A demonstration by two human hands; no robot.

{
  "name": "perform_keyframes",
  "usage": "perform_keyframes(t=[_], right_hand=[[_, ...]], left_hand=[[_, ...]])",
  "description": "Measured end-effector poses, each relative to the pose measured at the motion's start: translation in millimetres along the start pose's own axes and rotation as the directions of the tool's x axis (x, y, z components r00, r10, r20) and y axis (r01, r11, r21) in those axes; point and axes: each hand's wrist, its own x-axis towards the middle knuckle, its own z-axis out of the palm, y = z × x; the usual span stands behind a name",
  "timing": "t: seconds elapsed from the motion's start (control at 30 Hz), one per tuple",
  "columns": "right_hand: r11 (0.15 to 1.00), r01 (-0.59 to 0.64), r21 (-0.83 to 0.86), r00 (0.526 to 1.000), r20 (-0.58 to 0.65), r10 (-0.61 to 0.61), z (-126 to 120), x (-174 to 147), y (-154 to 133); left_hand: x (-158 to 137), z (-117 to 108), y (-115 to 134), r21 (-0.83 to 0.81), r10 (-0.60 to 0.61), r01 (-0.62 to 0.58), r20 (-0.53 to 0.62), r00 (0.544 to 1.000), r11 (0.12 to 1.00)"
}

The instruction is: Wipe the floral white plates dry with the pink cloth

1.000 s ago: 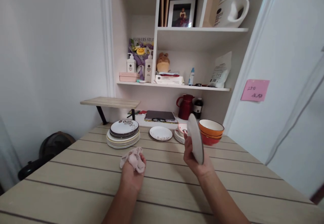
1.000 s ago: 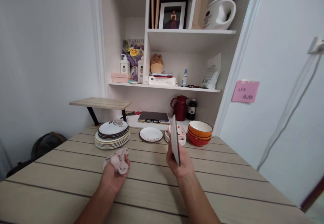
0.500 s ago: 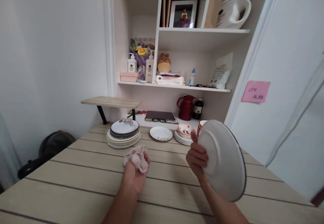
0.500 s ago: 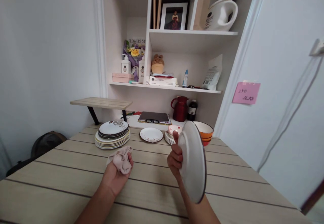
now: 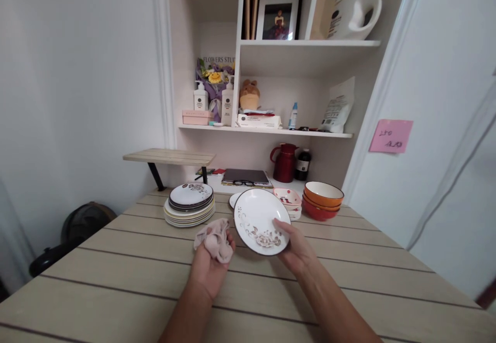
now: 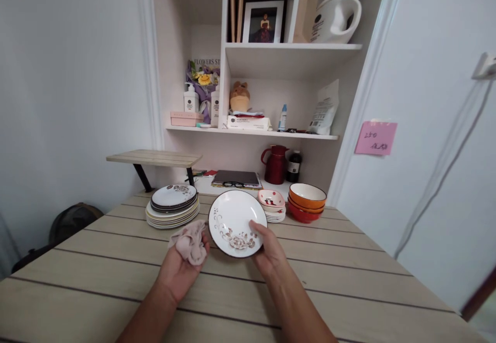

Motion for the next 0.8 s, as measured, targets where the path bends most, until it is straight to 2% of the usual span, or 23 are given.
perform_keyframes(t=[0.1, 0.2, 0.33, 0.43, 0.5, 0.57, 0.63, 0.67, 0.7, 0.77, 0.8], right_hand=[[0.999, 0.003, -0.052, 1.0, -0.011, -0.004, -8, 7, 9], [0.997, 0.062, -0.049, 0.998, 0.036, -0.061, -13, 11, 13], [0.972, 0.226, -0.056, 0.973, 0.062, -0.223, -8, 8, 12], [0.915, 0.386, -0.12, 0.921, 0.097, -0.376, -1, -1, 9], [0.843, 0.492, -0.219, 0.869, 0.187, -0.458, 4, -10, 6], [0.699, 0.604, -0.381, 0.794, 0.358, -0.491, 9, -22, 6], [0.5, 0.722, -0.478, 0.678, 0.633, -0.373, 16, -34, 8], [0.421, 0.779, -0.465, 0.601, 0.746, -0.288, 20, -40, 10], [0.364, 0.821, -0.439, 0.538, 0.808, -0.239, 24, -44, 12], [0.322, 0.857, -0.402, 0.472, 0.864, -0.177, 30, -50, 16], [0.323, 0.861, -0.394, 0.463, 0.87, -0.172, 32, -52, 16]], left_hand=[[2, -3, -3, 0.055, -0.024, 0.021, 0.064, 0.998, 0.998], [4, -6, -6, 0.145, -0.052, 0.039, 0.085, 0.995, 0.989], [3, -6, -7, 0.136, -0.102, 0.085, 0.125, 0.987, 0.987], [-1, -1, -6, 0.063, -0.157, 0.148, 0.181, 0.971, 0.987], [-3, 2, -6, 0.024, -0.147, 0.145, 0.216, 0.965, 0.989], [-4, 2, -4, -0.012, -0.089, 0.095, 0.242, 0.966, 0.995], [-3, 0, -1, -0.028, -0.062, 0.071, 0.254, 0.965, 0.997], [-2, -2, 1, -0.026, -0.08, 0.09, 0.26, 0.962, 0.996], [-2, -5, 3, -0.022, -0.116, 0.126, 0.268, 0.957, 0.992], [0, -9, 5, -0.016, -0.202, 0.216, 0.288, 0.936, 0.976], [0, -11, 6, -0.017, -0.215, 0.231, 0.304, 0.928, 0.973]])
